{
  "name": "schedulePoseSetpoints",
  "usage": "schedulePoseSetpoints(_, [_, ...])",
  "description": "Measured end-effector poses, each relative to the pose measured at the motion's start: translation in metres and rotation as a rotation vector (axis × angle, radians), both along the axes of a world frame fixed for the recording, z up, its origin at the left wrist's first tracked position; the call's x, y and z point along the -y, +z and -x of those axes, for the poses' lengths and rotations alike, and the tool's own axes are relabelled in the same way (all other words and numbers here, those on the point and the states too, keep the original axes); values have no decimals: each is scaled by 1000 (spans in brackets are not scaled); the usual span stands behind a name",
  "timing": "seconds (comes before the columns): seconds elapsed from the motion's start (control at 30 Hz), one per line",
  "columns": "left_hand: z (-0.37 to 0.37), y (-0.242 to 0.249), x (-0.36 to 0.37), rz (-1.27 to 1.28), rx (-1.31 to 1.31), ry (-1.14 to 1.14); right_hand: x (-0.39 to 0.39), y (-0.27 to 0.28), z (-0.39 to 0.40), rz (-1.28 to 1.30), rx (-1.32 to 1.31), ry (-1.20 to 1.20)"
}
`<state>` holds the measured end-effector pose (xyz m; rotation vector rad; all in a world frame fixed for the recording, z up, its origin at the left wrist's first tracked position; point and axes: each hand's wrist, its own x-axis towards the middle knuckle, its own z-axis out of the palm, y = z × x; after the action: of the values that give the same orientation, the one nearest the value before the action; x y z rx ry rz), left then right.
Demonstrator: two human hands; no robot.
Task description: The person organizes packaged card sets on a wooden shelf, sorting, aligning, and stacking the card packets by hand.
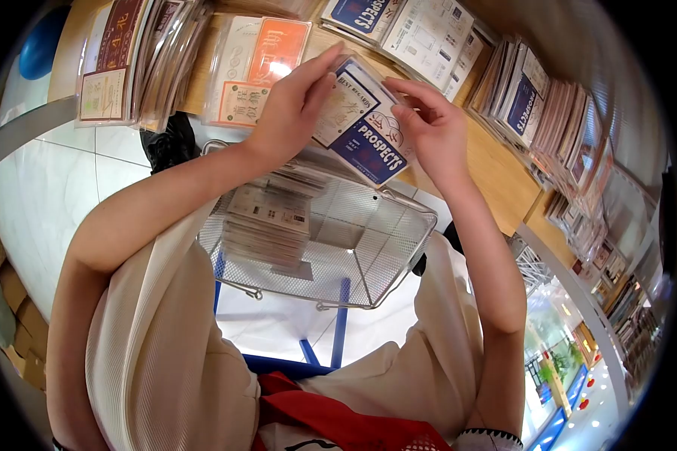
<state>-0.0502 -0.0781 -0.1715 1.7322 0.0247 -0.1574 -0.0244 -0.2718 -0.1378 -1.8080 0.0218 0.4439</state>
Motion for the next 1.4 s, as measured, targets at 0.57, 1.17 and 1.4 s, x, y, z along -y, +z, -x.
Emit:
schedulePoseSetpoints(0.57, [-20, 10, -7, 539, -559, -120, 15, -7, 20, -73, 62, -64])
schedulePoseSetpoints(1.17, [-26, 25, -13, 261, -531, -216, 22, 2, 31, -10, 148, -34])
schedulePoseSetpoints(1.4, [-23, 17, 0, -74, 190, -70, 2, 9, 26, 16, 5, -219])
